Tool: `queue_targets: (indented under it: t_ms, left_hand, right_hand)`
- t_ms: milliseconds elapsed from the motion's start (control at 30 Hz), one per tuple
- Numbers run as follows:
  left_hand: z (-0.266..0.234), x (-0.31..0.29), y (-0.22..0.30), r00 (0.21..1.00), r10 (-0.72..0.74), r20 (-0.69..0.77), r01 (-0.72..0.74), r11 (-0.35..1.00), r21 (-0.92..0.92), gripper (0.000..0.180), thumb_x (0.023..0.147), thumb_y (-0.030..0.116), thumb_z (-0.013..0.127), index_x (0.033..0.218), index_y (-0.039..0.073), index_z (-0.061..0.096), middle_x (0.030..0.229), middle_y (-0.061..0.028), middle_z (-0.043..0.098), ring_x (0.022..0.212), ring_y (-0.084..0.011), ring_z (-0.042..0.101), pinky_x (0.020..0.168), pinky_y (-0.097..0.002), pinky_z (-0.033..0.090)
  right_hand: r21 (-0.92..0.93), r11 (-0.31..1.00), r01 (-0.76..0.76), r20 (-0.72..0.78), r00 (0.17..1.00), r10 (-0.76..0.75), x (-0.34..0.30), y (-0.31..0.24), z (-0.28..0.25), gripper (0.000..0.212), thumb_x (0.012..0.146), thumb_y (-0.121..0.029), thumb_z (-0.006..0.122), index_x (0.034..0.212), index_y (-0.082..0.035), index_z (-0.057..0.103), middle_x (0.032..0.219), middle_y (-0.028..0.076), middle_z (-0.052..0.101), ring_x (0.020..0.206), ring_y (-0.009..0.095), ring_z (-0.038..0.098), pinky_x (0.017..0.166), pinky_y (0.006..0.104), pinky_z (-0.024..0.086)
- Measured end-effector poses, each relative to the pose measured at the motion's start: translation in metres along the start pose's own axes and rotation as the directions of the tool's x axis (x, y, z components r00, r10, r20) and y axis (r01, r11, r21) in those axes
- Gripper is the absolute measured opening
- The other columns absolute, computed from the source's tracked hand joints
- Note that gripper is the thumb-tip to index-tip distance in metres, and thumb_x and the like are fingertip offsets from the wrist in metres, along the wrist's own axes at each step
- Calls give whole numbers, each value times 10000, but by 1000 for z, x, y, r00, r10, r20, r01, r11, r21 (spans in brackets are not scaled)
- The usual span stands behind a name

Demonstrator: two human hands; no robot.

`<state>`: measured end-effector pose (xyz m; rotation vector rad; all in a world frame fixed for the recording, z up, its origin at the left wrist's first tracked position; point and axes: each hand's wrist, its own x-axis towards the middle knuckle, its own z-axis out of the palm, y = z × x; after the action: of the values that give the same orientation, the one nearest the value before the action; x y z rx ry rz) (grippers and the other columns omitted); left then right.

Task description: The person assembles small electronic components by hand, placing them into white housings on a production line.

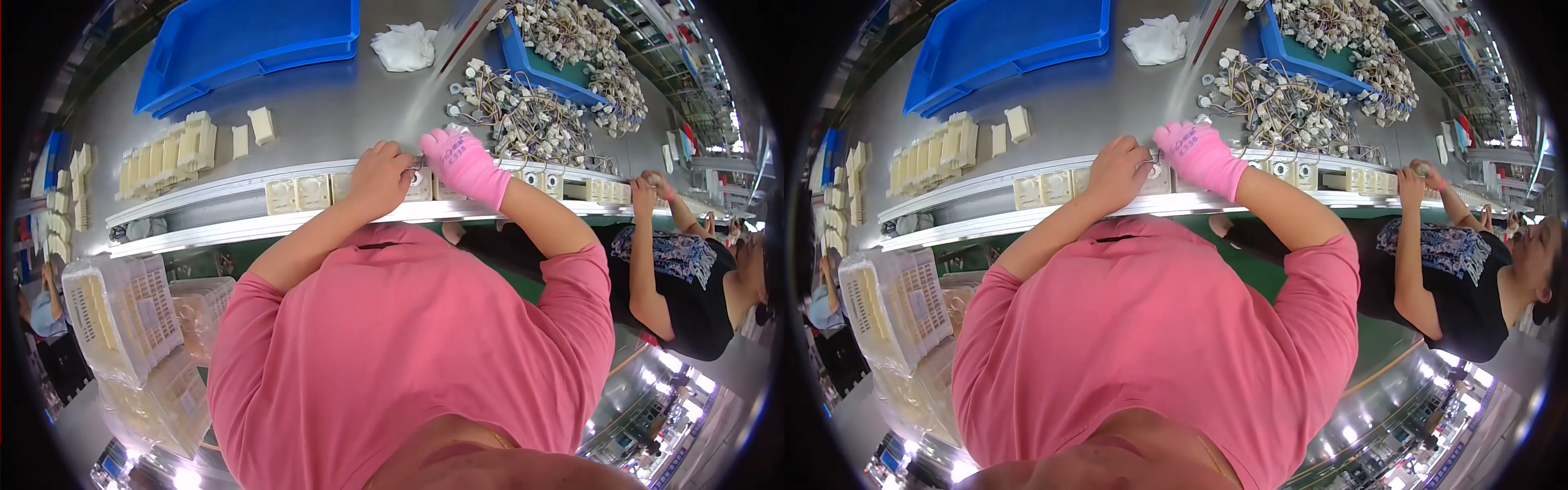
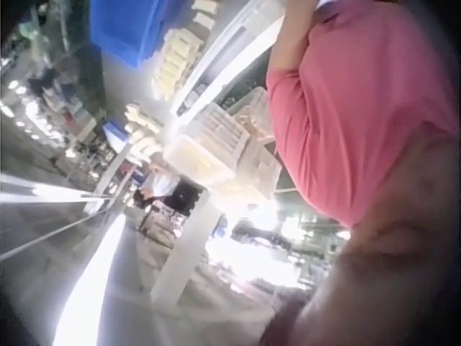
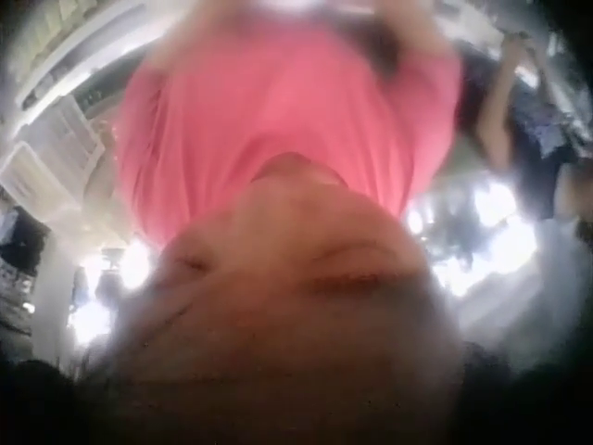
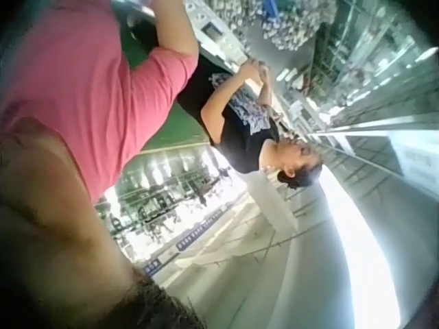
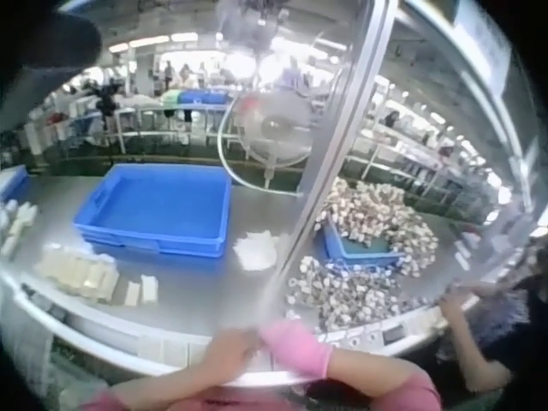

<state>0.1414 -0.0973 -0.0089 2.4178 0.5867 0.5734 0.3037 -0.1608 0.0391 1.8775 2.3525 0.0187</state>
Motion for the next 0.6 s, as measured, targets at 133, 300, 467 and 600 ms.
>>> queue_targets:
  t_ms: [133, 300, 467, 600]
  left_hand:
    - [1, -3, 0, 1000, -5, -13, 5, 1000, 12, 99, 730, 133, 570, 798, 66, 592, 802, -81, 493, 843, -258, 482, 720, -370, 391]
    - [1, -3, 1, 1000, -9, -18, 9, 1000, -8, 88, 727, 129, 564, 780, 62, 587, 802, -81, 495, 835, -258, 481, 721, -373, 392]
    - [-1, 1, 6, 998, -53, -26, 52, 999, -12, 79, 689, 113, 567, 745, 60, 584, 785, -80, 500, 824, -261, 483, 710, -374, 393]
    - [-1, 3, 8, 993, -113, -29, 113, 994, -8, 96, 652, 114, 563, 726, 62, 596, 774, -79, 510, 823, -263, 487, 704, -374, 397]
  right_hand:
    - [482, 860, -167, 187, 979, 85, 4, -1, -14, 208, 770, -209, 501, 911, -56, 491, 829, 157, 576, 798, 319, 575, 708, 417, 446]
    - [508, 834, -214, 181, 974, 140, -1, -7, -4, 204, 770, -226, 490, 877, -52, 497, 822, 149, 584, 795, 308, 584, 705, 411, 441]
    - [30, 994, -101, -39, 994, 102, -11, -43, 5, 184, 757, -229, 498, 850, -70, 495, 766, 89, 578, 729, 230, 584, 647, 368, 405]
    - [13, 999, -43, -73, 996, 44, -9, -42, 10, 159, 750, -228, 503, 841, -98, 490, 754, 74, 568, 710, 220, 565, 633, 372, 387]
